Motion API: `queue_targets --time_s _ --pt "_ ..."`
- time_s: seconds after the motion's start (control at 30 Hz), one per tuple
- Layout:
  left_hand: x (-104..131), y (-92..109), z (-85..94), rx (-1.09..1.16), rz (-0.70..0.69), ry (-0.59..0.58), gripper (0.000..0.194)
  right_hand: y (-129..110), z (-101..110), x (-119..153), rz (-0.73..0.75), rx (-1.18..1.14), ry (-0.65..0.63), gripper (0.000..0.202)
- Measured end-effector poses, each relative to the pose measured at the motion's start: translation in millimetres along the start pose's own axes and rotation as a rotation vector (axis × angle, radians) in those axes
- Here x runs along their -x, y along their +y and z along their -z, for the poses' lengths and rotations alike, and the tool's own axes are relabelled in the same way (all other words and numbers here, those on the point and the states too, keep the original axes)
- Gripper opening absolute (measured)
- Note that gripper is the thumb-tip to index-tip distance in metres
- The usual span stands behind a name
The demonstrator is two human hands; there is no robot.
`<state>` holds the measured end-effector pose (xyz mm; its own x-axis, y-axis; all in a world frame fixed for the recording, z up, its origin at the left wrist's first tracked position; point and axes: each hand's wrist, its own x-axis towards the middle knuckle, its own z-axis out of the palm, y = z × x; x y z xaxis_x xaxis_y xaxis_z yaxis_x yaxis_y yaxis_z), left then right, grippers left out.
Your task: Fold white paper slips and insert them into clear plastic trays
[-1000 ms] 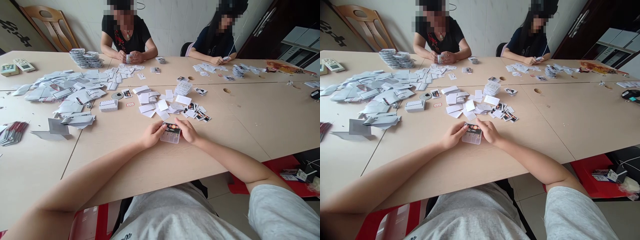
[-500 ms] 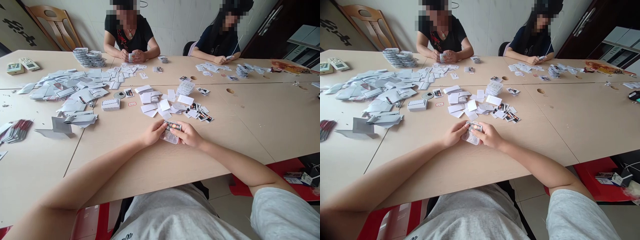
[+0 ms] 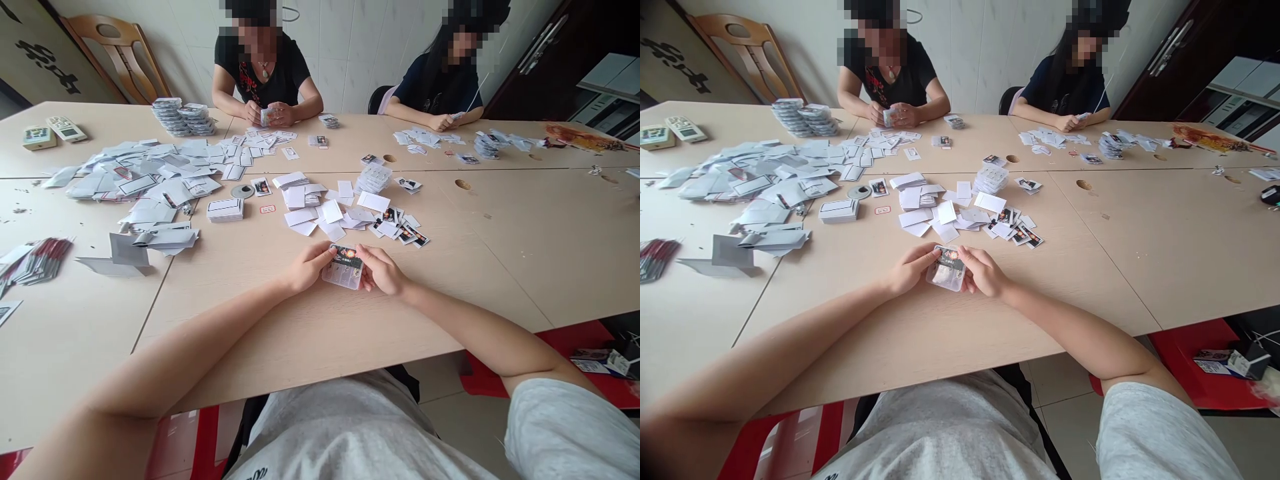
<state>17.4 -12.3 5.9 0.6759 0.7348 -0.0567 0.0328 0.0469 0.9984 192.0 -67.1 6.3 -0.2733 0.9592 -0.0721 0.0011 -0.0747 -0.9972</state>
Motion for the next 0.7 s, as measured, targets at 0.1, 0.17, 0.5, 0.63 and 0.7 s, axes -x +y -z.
queue_targets --time_s 0.1,0.17,0.5,0.63,0.7 --pt "2 3 -0.1 -0.02 0.021 0.005 0.037 -2 0 1 -0.017 0.059 -0.042 0.044" --pt "3 4 -1.2 -0.089 0.04 0.023 0.038 -2 1 1 -0.02 0.112 -0.077 0.044" --pt "-1 2 -6.1 0.22 0.05 0.083 0.035 -3 7 -3 0.052 0.299 -0.062 0.038" --pt "-5 -3 1.4 0.401 0.005 0.106 0.041 -12 21 -22 -0.079 0.142 -0.057 0.033" --pt "-8 -5 6.8 0.477 0.007 0.128 0.044 -19 31 -45 -0.082 0.054 0.037 0.031"
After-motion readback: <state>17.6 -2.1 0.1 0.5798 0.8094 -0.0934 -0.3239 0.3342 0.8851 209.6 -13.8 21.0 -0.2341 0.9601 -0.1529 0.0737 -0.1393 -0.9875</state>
